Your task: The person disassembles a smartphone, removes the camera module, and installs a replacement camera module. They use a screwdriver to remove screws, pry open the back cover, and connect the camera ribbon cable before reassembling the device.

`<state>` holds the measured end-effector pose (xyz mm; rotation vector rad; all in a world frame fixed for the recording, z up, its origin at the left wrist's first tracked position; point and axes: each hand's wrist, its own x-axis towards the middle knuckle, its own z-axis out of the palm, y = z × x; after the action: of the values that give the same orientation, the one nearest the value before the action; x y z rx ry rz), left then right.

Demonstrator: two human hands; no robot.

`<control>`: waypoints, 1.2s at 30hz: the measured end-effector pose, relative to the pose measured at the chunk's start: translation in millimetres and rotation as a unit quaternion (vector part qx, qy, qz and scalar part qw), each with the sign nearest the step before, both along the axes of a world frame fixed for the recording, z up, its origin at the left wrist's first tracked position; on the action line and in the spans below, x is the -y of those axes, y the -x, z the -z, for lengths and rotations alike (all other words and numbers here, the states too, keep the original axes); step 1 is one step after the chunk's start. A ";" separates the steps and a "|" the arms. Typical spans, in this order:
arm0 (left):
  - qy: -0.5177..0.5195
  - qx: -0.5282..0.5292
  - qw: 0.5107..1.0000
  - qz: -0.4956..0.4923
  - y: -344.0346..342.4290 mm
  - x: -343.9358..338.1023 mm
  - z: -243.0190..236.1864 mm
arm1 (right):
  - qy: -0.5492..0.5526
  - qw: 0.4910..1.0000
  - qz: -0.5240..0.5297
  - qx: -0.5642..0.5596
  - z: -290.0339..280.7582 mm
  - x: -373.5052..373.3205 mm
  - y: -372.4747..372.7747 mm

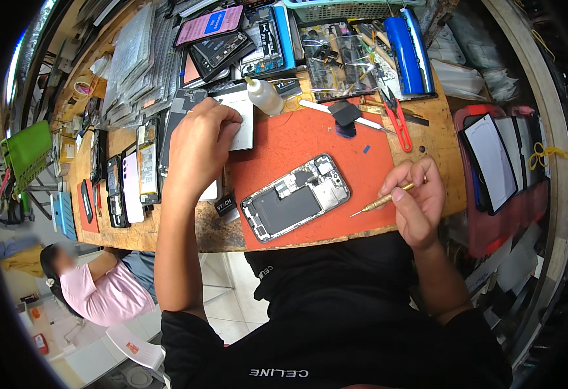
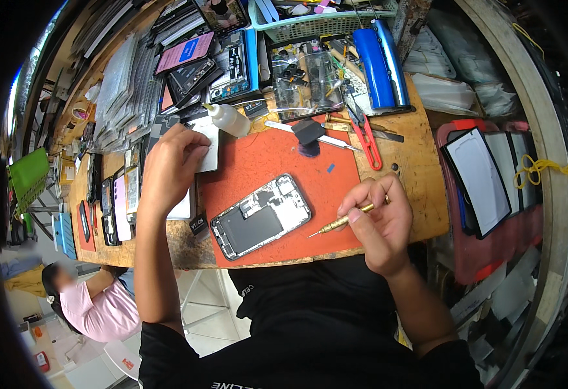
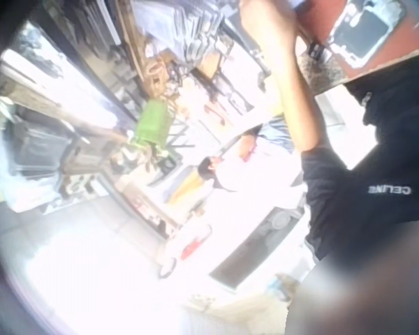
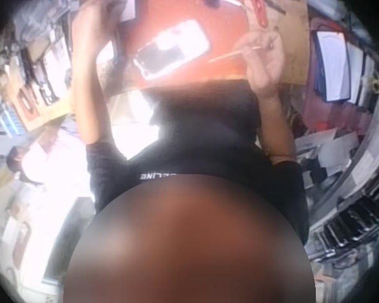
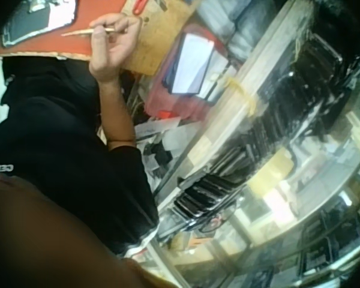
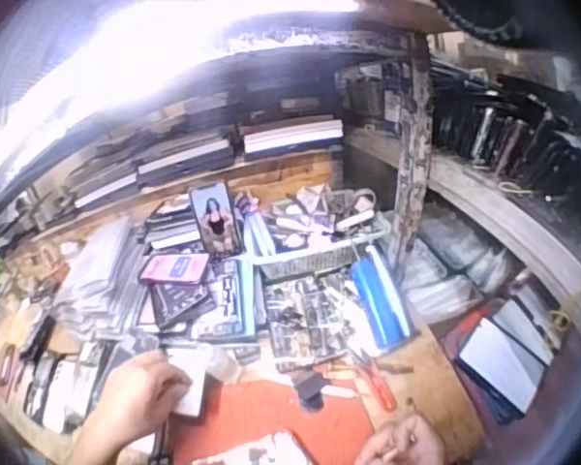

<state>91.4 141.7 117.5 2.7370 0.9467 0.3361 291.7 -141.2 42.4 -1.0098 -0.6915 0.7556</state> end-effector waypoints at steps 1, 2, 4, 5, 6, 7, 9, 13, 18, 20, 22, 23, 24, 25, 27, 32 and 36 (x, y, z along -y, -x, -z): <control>0.001 0.003 1.000 0.004 0.6 -0.6 0.2 | -0.003 1.000 -0.002 0.007 0.3 -0.1 -0.1; -0.003 0.009 1.000 0.010 1.2 -1.4 0.3 | -0.003 1.000 -0.003 0.010 0.6 -0.4 -0.4; -0.010 0.016 0.999 0.032 1.6 -3.6 0.3 | -0.003 1.000 -0.004 0.016 1.5 -1.0 -1.0; -0.010 0.018 0.999 0.038 1.8 -4.6 -0.2 | -0.004 1.000 -0.005 0.018 2.0 -1.2 -1.3; -0.028 0.011 0.998 0.051 2.4 -5.4 -1.2 | -0.005 1.000 -0.004 0.018 2.1 -1.5 -1.4; -0.039 0.001 0.998 0.058 3.0 -6.1 -2.5 | -0.005 1.000 -0.007 0.019 2.3 -1.7 -1.5; -0.043 -0.008 0.997 0.063 4.0 -6.6 -5.1 | -0.007 1.000 -0.007 0.014 2.0 -1.8 -1.2; -0.035 0.009 0.999 0.036 6.8 -4.3 -8.6 | -0.004 1.000 -0.011 0.011 0.8 -1.4 -0.9; -0.052 0.093 0.994 -0.035 15.0 4.4 -13.2 | -0.001 1.000 -0.013 0.007 0.2 -2.2 -1.5; -0.051 0.178 0.981 -0.057 21.6 18.5 -13.5 | 0.010 1.000 -0.014 0.012 -1.8 -3.0 0.8; -0.041 0.237 0.966 -0.094 30.6 45.8 -9.3 | 0.018 1.000 -0.005 0.011 -6.2 -4.9 4.1; -0.015 0.260 0.959 -0.108 32.9 61.6 -3.4 | 0.034 0.998 0.002 0.047 -9.9 -5.1 5.9; -0.021 0.257 0.962 -0.092 33.9 76.8 3.6 | 0.032 0.997 0.002 0.073 -13.8 -7.1 6.4; -0.028 0.250 0.964 -0.083 35.3 91.1 10.5 | 0.036 0.995 -0.002 0.094 -18.2 -10.2 7.4; -0.007 0.245 0.967 -0.070 36.1 118.7 26.3 | 0.040 0.975 0.009 0.220 -28.2 -17.5 6.0; 0.060 0.292 0.947 -0.123 45.9 148.0 53.8 | 0.051 0.906 -0.013 0.421 -45.6 -40.2 5.8; 0.014 0.319 0.939 -0.126 59.2 145.8 66.3 | 0.062 0.894 -0.042 0.443 -51.0 -46.5 11.1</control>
<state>32.3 -4.0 51.3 2.2190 1.0751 1.1560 280.7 -94.7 93.4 -1.4590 -1.4913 0.3780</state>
